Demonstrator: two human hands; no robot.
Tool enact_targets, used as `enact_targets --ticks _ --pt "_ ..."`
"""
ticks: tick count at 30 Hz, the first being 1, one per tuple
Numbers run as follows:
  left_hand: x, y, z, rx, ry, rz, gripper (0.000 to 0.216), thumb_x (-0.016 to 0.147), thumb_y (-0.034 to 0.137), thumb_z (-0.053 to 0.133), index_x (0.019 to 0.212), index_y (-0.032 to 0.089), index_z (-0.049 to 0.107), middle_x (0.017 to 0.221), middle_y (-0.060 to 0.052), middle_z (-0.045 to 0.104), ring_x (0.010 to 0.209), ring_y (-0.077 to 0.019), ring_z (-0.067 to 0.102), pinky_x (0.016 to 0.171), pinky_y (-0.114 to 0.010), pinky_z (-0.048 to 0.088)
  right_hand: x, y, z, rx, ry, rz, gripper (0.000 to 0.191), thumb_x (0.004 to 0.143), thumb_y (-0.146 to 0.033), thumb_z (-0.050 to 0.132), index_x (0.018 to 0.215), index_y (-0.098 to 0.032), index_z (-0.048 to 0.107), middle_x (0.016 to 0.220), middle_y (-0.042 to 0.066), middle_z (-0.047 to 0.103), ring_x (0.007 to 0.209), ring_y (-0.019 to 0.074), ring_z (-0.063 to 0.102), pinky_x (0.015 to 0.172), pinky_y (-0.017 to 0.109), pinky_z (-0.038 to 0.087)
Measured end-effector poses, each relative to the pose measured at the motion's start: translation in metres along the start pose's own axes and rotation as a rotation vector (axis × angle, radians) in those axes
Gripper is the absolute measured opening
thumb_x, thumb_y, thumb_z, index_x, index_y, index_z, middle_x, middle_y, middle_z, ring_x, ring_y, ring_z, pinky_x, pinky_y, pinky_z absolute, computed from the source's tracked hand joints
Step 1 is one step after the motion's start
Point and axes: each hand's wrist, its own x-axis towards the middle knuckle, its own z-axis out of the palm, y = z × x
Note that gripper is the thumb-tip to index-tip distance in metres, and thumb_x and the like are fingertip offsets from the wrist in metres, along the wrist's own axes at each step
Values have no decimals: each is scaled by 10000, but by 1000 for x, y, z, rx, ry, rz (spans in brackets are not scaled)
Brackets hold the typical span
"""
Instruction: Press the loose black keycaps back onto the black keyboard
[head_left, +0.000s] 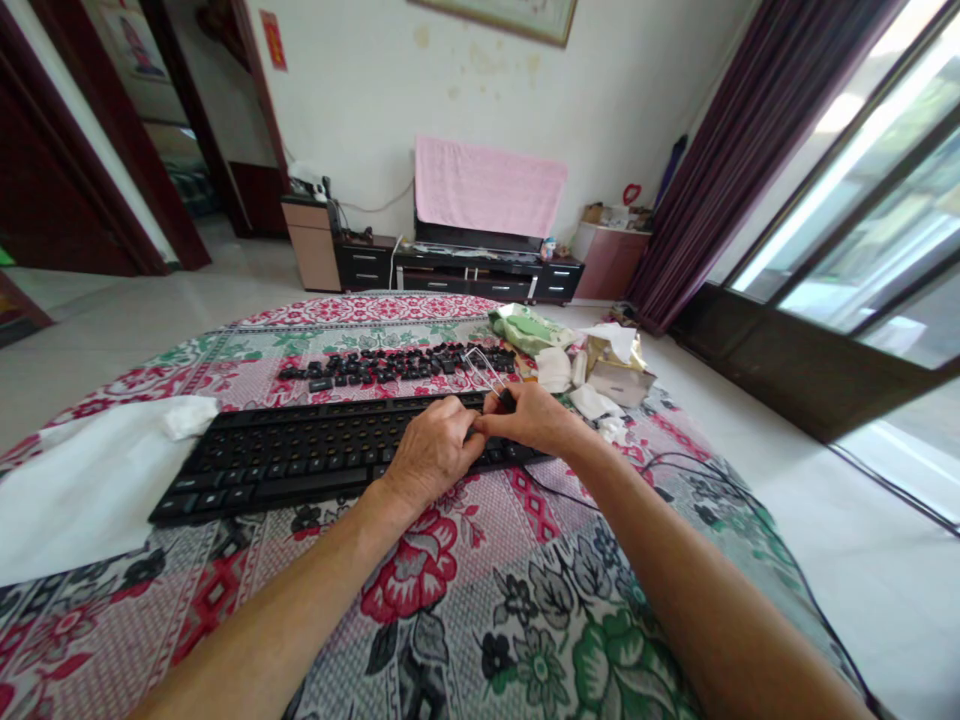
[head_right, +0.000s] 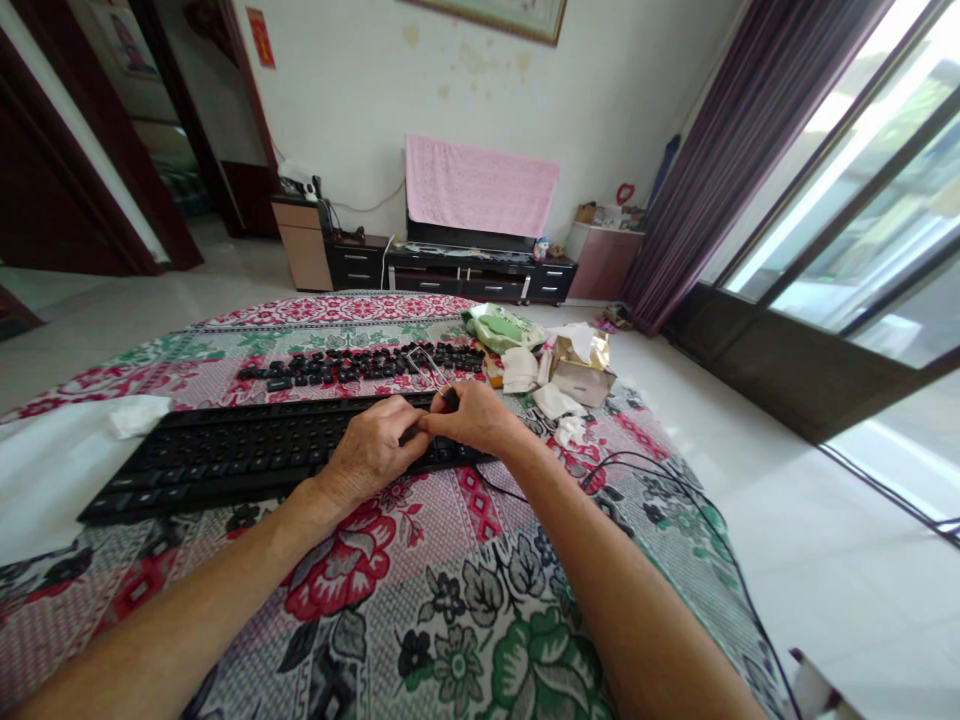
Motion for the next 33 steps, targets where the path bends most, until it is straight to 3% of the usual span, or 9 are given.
enact_targets --ticks 6,14,23,33 --pt "-1 3 3 4 -55 28 234 798 332 440 835 148 579 795 -53 526 768 -152 495 682 -283 438 2 3 -3 -120 -27 -31 93 595 -244 554 631 -164 584 561 -4 543 517 90 441 465 227 335" --pt "0 -1 0 26 -48 5 196 803 265 433 882 189 595 850 -47 534 832 -156 494 716 -285 441 -1 17 -22 -195 -77 101 182 605 -277 529 692 -156 635 584 19 574 518 113 479 448 228 357" --pt "-2 -9 3 35 -62 -12 194 798 250 432 847 196 611 827 -36 548 815 -150 507 716 -277 442 0 17 -12 -425 -81 125 229 601 -307 523 671 -129 648 546 26 572 475 101 463 409 216 308" --pt "-2 -9 1 46 -90 1 203 807 254 418 834 195 611 807 -32 549 787 -142 516 703 -271 442 -1 18 -23 -428 -177 149 295 656 -372 523 717 -118 661 543 32 562 459 91 434 412 220 291"
